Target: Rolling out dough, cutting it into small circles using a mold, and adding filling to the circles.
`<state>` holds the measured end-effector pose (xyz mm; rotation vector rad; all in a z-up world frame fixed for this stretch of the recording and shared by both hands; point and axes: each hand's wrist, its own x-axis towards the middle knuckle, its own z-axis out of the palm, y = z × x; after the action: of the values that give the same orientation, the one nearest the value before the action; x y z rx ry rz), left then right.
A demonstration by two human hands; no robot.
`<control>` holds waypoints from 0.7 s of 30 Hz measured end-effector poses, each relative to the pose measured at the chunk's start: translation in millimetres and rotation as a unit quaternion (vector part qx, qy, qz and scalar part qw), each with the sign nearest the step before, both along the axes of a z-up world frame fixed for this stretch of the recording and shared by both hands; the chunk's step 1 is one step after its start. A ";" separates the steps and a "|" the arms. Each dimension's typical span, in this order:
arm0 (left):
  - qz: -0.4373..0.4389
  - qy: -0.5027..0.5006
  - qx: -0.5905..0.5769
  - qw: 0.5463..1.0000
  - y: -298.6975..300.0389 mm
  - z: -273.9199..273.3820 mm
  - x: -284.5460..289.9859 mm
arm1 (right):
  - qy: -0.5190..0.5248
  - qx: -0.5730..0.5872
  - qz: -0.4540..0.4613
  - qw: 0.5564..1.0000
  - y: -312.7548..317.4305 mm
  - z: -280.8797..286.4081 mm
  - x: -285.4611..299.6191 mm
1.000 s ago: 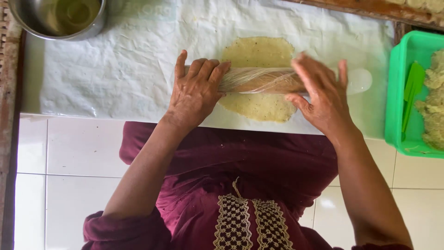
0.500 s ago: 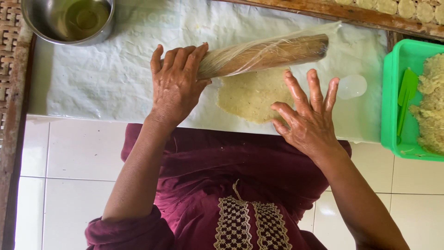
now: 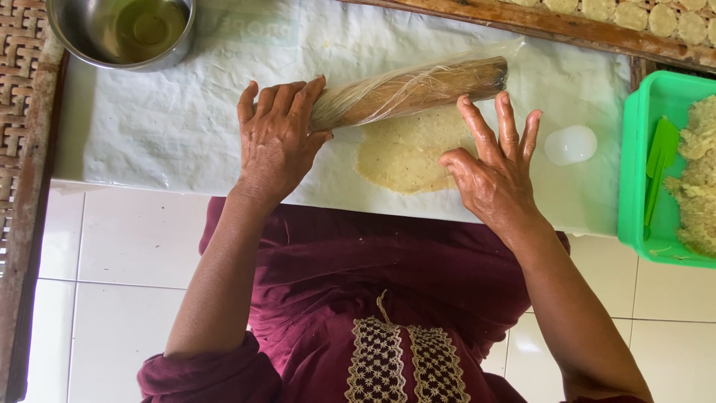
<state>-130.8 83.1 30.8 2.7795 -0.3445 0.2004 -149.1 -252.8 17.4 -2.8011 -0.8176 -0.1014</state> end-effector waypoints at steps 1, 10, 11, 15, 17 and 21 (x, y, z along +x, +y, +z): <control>0.000 0.003 0.000 1.000 0.6 0.3 -0.7 | -0.002 0.001 -0.007 1.000 -0.9 -2.0 -0.6; -0.024 0.000 -0.027 0.999 1.1 29.3 -21.1 | -0.035 0.128 -0.097 0.986 -26.5 30.3 -19.4; -0.034 -0.002 -0.027 0.999 0.0 34.2 -25.6 | -0.033 0.137 -0.103 0.985 -25.6 45.7 -26.1; -0.031 -0.001 -0.032 0.999 4.6 30.0 -26.5 | -0.027 0.077 -0.041 0.996 -16.4 35.3 -39.8; -0.014 0.007 -0.029 0.999 5.5 26.6 -25.6 | -0.041 0.007 0.032 0.999 -10.5 14.1 -44.4; -0.003 0.004 -0.025 1.000 7.5 25.4 -25.1 | -0.027 -0.013 0.046 0.998 6.4 14.4 -39.2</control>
<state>-155.9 90.6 56.3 2.7291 -0.3425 0.1941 -188.3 -246.5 31.7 -2.7908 -0.9663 -0.1523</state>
